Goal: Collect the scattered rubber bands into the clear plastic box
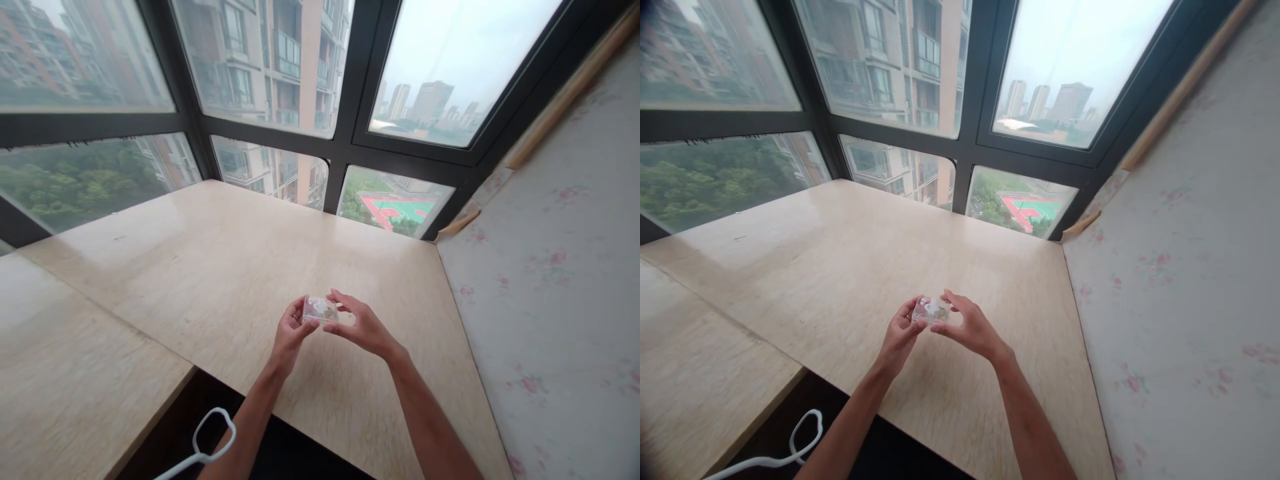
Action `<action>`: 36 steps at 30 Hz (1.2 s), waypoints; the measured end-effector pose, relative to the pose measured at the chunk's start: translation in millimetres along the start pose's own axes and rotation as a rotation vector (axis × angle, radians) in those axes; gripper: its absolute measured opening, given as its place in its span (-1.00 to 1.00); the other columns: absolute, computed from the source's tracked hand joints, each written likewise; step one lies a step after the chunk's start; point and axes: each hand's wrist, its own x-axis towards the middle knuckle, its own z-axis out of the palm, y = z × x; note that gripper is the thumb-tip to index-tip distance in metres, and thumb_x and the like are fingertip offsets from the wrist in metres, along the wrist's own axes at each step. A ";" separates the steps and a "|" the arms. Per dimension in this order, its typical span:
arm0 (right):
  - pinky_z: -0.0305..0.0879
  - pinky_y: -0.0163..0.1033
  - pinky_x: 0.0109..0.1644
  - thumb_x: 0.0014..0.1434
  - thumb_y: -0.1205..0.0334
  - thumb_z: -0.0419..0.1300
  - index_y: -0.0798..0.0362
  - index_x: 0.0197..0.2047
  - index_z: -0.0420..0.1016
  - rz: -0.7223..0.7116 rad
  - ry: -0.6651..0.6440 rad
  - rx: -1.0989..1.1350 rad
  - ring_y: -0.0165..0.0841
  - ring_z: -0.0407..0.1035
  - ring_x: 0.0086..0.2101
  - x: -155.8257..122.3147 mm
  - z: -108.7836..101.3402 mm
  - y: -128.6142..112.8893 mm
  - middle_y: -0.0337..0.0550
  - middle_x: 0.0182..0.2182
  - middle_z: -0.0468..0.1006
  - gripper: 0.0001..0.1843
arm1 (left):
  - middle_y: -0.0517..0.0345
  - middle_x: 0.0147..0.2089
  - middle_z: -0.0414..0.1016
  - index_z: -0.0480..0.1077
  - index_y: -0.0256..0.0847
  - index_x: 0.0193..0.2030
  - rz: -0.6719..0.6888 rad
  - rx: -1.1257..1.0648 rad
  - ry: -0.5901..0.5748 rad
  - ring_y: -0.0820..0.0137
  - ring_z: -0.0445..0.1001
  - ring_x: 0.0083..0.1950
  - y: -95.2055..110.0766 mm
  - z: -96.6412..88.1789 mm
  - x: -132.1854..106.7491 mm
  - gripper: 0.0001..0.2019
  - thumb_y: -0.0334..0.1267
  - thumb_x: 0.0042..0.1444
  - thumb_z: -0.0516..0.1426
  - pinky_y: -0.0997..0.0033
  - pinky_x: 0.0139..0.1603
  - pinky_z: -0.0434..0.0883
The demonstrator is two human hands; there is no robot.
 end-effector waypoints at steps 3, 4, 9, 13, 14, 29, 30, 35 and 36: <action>0.39 0.02 0.11 0.03 -0.02 0.35 0.08 0.28 0.25 0.019 -0.043 0.035 -0.14 0.38 0.07 9.0 -5.6 1.0 0.07 0.15 0.42 -0.20 | -0.13 0.07 0.47 0.32 -0.27 0.10 0.017 -0.004 0.007 0.13 0.46 0.08 -1.8 -0.8 8.3 -0.36 -0.17 -0.14 0.38 0.18 0.09 0.37; 0.40 0.02 0.09 0.03 -0.02 0.35 0.06 0.27 0.27 0.022 -0.044 0.041 -0.14 0.40 0.05 11.1 -7.4 0.9 0.04 0.14 0.44 -0.22 | -0.12 0.06 0.47 0.33 -0.27 0.09 0.017 -0.005 0.006 0.14 0.46 0.06 -2.3 -0.7 10.2 -0.36 -0.18 -0.15 0.39 0.20 0.08 0.38; 0.40 0.01 0.08 0.06 0.01 0.33 -0.05 0.06 0.53 -0.058 -0.070 -0.016 -0.13 0.44 0.01 18.4 -15.4 -0.7 -0.09 0.00 0.57 -0.52 | -0.05 0.05 0.48 0.37 -0.24 0.06 -0.028 -0.098 0.005 0.22 0.48 0.01 -4.1 1.7 15.1 -0.40 -0.22 -0.17 0.40 0.30 0.03 0.37; 0.34 -0.01 0.14 0.06 0.01 0.34 -0.08 -0.02 0.58 -0.113 -0.109 -0.028 -0.14 0.44 0.02 21.4 -20.9 4.3 -0.08 -0.03 0.59 -0.60 | -0.03 0.01 0.50 0.40 -0.24 0.03 -0.079 -0.120 0.009 0.23 0.49 -0.02 -5.9 3.2 17.1 -0.41 -0.29 -0.20 0.41 0.35 -0.03 0.37; 0.35 -0.02 0.14 0.06 0.01 0.34 -0.08 -0.01 0.58 -0.117 -0.117 -0.030 -0.15 0.44 0.02 21.7 -21.9 6.2 -0.07 -0.02 0.58 -0.59 | -0.04 0.00 0.51 0.40 -0.25 0.02 -0.090 -0.115 0.008 0.23 0.49 -0.03 -6.3 3.0 17.4 -0.41 -0.30 -0.21 0.41 0.35 -0.04 0.38; 0.40 -0.07 0.05 -0.04 0.08 0.42 -0.02 0.11 0.46 -0.159 -0.194 -0.144 -0.16 0.39 0.05 20.7 -15.2 34.4 0.00 0.04 0.52 -0.37 | -0.13 0.20 0.36 0.31 -0.19 0.16 0.095 0.527 -0.013 0.03 0.30 0.24 -24.0 -16.3 15.4 -0.29 -0.20 -0.19 0.39 -0.01 0.25 0.21; 0.37 -0.04 0.07 -0.06 0.08 0.43 -0.02 0.11 0.46 -0.171 -0.195 -0.173 -0.15 0.39 0.05 20.6 -14.9 35.6 0.00 0.03 0.52 -0.36 | -0.13 0.20 0.36 0.34 -0.19 0.14 0.157 0.644 0.005 0.02 0.26 0.26 -25.0 -17.6 14.6 -0.31 -0.20 -0.19 0.39 -0.04 0.28 0.15; 0.40 -0.04 0.04 -0.03 0.01 0.40 0.03 0.11 0.44 -0.169 -0.186 -0.184 -0.15 0.42 0.00 18.1 -16.8 30.5 0.05 0.01 0.53 -0.35 | -0.13 0.21 0.34 0.31 -0.17 0.16 0.207 0.762 -0.010 0.02 0.26 0.26 -25.2 -19.8 10.7 -0.32 -0.17 -0.15 0.38 -0.04 0.27 0.16; 0.42 -0.06 0.01 -0.02 0.00 0.39 0.03 0.12 0.44 -0.161 -0.182 -0.165 -0.16 0.42 -0.01 17.3 -17.9 28.1 0.05 0.01 0.53 -0.36 | -0.13 0.22 0.33 0.29 -0.17 0.19 0.169 0.706 -0.029 0.03 0.28 0.25 -24.8 -19.5 10.4 -0.30 -0.17 -0.13 0.37 -0.01 0.25 0.20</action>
